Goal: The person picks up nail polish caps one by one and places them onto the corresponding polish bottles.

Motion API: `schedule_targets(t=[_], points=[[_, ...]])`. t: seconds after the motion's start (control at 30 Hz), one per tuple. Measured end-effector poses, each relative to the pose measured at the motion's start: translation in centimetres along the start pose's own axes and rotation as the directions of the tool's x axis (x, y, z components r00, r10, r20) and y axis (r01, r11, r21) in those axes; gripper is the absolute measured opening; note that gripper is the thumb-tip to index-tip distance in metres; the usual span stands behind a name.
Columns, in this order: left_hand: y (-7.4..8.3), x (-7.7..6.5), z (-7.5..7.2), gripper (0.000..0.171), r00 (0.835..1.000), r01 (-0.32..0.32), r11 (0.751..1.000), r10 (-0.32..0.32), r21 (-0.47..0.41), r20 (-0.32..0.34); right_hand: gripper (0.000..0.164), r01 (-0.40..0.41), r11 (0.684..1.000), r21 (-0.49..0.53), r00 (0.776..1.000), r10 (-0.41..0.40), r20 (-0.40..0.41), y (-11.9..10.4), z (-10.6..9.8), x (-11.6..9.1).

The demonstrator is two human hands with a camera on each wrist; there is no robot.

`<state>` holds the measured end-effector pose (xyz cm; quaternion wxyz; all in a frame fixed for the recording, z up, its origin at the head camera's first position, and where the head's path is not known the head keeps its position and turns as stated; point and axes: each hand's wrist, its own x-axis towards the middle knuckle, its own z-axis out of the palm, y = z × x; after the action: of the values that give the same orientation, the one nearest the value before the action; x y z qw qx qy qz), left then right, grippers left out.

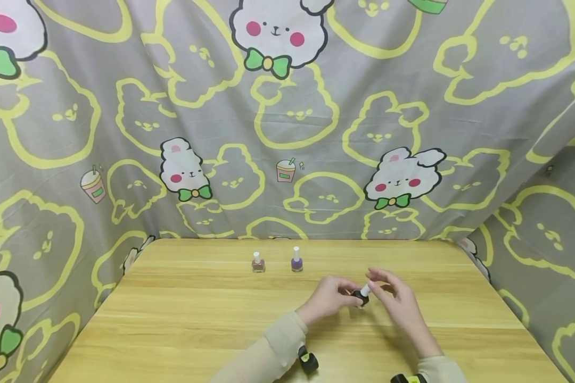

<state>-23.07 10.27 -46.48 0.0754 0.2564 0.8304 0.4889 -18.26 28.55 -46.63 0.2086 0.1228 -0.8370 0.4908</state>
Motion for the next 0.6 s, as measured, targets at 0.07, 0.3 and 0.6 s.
schedule_targets(t=[0.07,0.3,0.6], points=[[-0.10,0.01,0.00,0.020,1.000,0.003,1.000,-0.003,-0.003,-0.001,0.033,0.006,1.000,0.024,0.999,-0.007,0.035,0.19,-0.12,-0.04],[-0.07,0.00,-0.08,0.020,1.000,0.028,1.000,-0.028,-0.009,-0.014,0.035,0.002,1.000,-0.006,0.992,-0.001,0.122,0.46,-0.33,-0.10],[-0.14,-0.06,-0.15,0.022,1.000,0.016,1.000,-0.016,0.004,-0.015,0.024,-0.009,0.989,-0.145,0.997,0.020,0.080,-0.05,-0.18,-0.16]])
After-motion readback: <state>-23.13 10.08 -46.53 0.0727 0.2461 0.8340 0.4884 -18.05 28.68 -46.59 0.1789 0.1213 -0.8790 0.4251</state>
